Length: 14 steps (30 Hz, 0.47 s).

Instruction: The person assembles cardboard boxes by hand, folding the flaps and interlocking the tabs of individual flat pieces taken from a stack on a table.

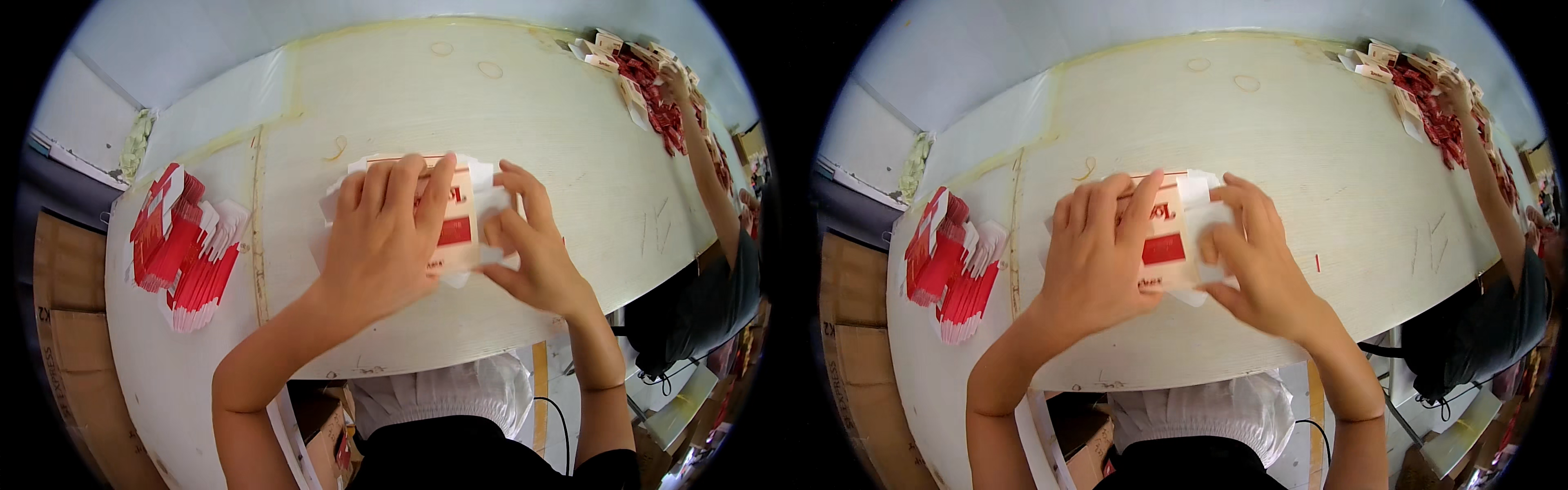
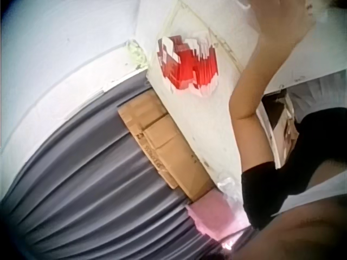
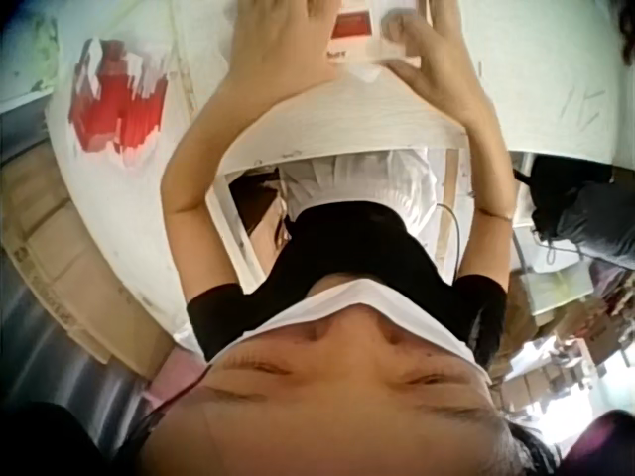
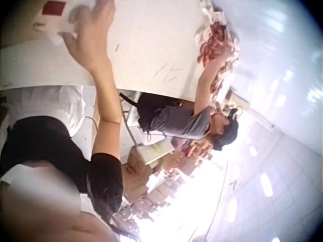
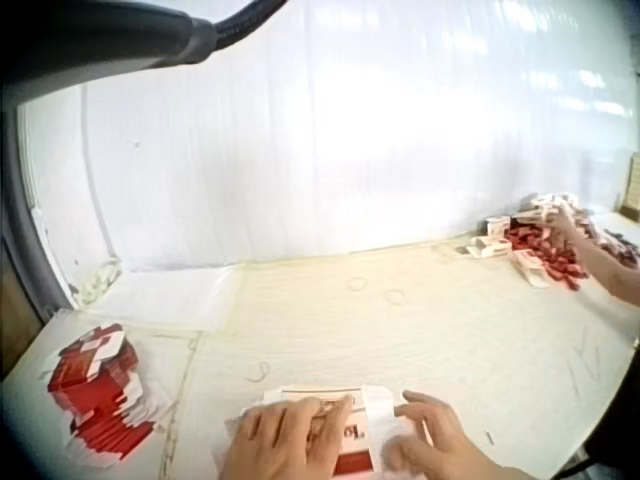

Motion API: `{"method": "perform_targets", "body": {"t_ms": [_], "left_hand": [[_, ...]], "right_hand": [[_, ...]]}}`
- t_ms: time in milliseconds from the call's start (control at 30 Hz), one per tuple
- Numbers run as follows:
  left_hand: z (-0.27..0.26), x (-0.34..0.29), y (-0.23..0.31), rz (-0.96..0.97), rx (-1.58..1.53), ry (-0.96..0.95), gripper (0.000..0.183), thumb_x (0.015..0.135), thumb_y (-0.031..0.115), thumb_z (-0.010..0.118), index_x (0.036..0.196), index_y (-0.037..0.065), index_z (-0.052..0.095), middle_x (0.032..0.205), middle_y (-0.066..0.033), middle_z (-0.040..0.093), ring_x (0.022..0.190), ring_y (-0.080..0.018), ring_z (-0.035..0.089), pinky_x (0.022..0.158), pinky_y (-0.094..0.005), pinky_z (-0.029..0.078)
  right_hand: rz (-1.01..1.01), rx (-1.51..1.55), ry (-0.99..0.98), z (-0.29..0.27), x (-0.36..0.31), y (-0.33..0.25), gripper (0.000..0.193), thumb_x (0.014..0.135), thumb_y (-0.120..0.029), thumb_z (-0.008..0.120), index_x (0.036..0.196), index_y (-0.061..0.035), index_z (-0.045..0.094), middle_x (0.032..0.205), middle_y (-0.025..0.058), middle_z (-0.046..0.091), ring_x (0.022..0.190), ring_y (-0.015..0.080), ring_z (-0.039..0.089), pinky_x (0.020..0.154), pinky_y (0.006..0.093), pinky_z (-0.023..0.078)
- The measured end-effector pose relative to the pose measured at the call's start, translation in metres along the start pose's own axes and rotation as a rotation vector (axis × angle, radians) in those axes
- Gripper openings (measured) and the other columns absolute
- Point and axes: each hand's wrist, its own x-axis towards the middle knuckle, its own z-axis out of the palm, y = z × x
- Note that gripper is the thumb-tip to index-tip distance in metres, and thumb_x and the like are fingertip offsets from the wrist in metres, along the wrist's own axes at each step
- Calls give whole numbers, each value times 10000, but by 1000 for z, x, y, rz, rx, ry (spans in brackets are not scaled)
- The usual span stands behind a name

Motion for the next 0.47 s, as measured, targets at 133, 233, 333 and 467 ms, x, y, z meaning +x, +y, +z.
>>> {"method": "perform_targets", "body": {"t_ms": [133, 233, 333, 467], "left_hand": [[-4, -26, 15, -38, -123, 58, 730, 577, 262, 820, 1208, 60, 515, 1092, -99, 490, 926, -279, 538, 825, -397, 420], [-9, -34, 26, -31, -157, 133, 554, 664, 148, 703, 1177, 19, 537, 1063, -100, 555, 862, -252, 574, 707, -357, 464], [-3, -42, 37, -64, -203, 178, 472, 706, 82, 628, 1164, 0, 552, 1107, -103, 583, 882, -246, 588, 664, -326, 483], [-8, -49, 52, -185, -226, -57, 759, 660, 193, 722, 1376, 153, 471, 1157, -95, 560, 922, -257, 593, 699, -326, 502]], "right_hand": [[-117, 231, -15, -2, -12, -13, 357, 615, -37, 780, 875, -105, 545, 1410, 228, 285, 1344, 457, 249, 1068, 507, 289], [24, 681, 268, 16, -27, -25, 576, 700, -168, 781, 1163, -114, 442, 1453, 266, 233, 1345, 411, 293, 1052, 496, 334], [61, 622, 416, 39, -46, -12, 828, 784, -235, 732, 1395, -90, 191, 1426, 278, 284, 1307, 345, 376, 1040, 455, 366], [349, 883, 587, 64, -55, -40, 985, 801, -264, 716, 1477, -55, 32, 1417, 240, 330, 1310, 295, 384, 1043, 423, 367]]}}
